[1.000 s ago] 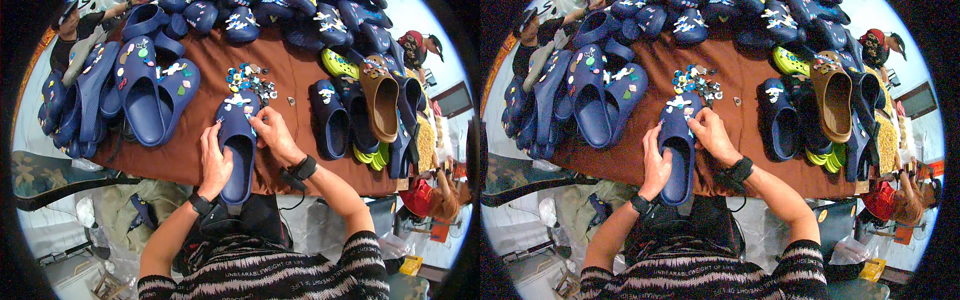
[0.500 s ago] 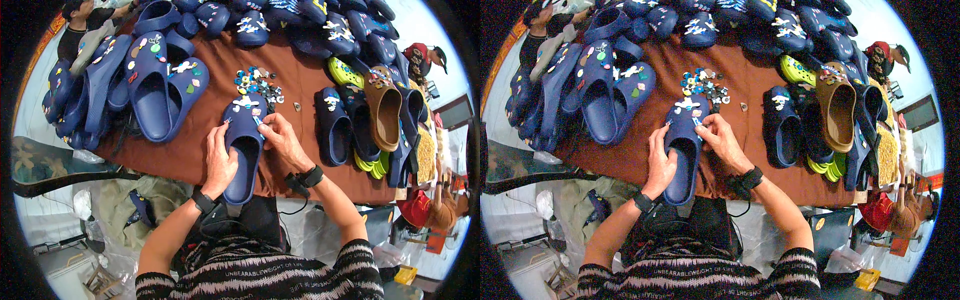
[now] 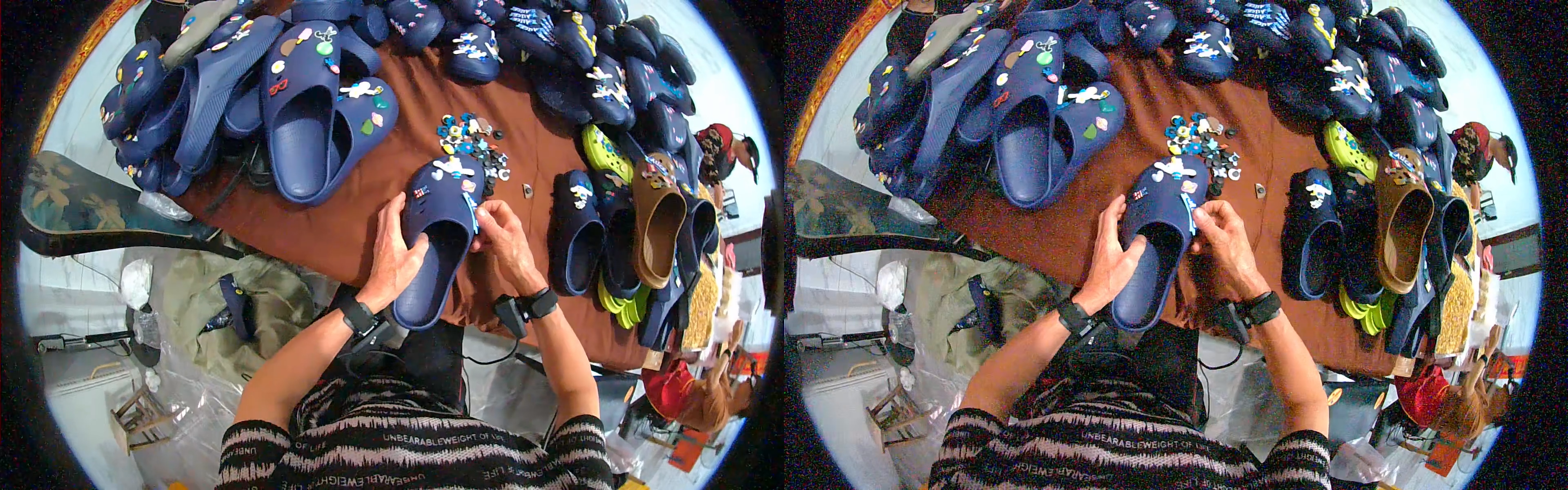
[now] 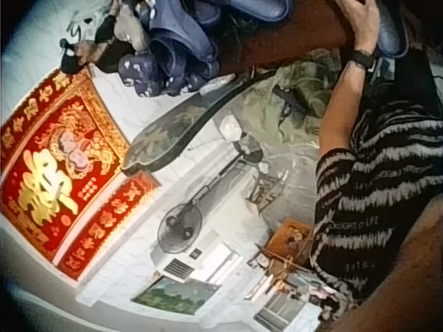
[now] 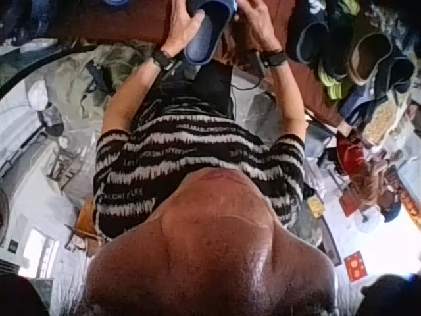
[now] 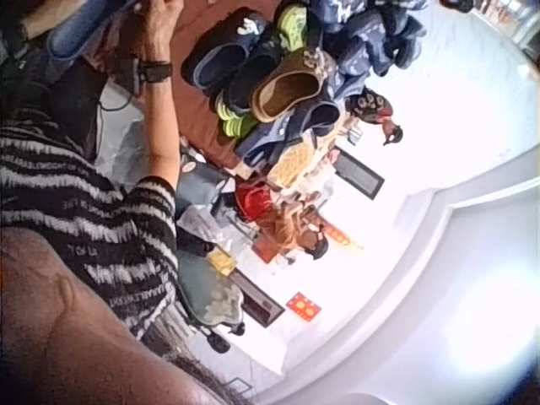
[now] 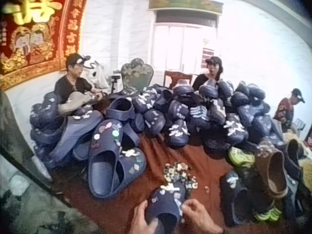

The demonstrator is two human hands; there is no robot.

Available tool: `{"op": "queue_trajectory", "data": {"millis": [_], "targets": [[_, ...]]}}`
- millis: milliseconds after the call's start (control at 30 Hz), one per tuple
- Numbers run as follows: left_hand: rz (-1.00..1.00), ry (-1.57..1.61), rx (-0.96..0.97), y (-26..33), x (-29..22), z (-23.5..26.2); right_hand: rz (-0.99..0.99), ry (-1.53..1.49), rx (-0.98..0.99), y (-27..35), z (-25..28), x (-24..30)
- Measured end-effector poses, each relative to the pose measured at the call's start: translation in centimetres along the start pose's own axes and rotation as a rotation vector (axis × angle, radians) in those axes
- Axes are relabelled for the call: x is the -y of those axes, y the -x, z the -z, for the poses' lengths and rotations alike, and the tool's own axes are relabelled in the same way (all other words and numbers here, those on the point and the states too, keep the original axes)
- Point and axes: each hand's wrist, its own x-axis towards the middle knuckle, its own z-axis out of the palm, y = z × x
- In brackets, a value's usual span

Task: Manually attaching decorative charms into the holes of plastic clogs.

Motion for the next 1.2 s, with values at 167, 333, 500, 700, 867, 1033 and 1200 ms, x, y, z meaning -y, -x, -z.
{"op": "queue_trajectory", "data": {"millis": [167, 333, 500, 700, 867, 1033, 1200], "targets": [[-0.054, -0.088, -0.007, 0.1, 0.2, 0.4, -0.037, 0.143, -0.002, -0.3, 0.7, 0.2], [-0.057, -0.043, 0.05, 0.5, 0.5, 0.9, 0.164, 0.673, -0.39, -4.2, 7.1, -1.1], [-0.092, -0.028, 0.065, 1.2, 0.8, 1.1, 0.256, 0.913, -0.539, -7.5, 12.9, -2.0], [-0.052, -0.022, 0.057, 1.4, 0.6, 1.7, 0.191, 1.124, -0.483, -8.1, 11.2, -1.3], [-0.062, 0.011, 0.047, 1.3, 0.2, 1.1, 0.182, 0.737, -0.333, -8.4, 12.2, -0.9], [-0.061, -0.006, 0.011, 1.4, 0.8, 1.1, 0.347, 0.583, 0.019, -6.3, 2.3, 6.9], [-0.035, 0.04, -0.007, 1.5, 0.5, 1.1, 0.446, 0.868, 0.318, -5.1, -4.8, 7.9]]}}
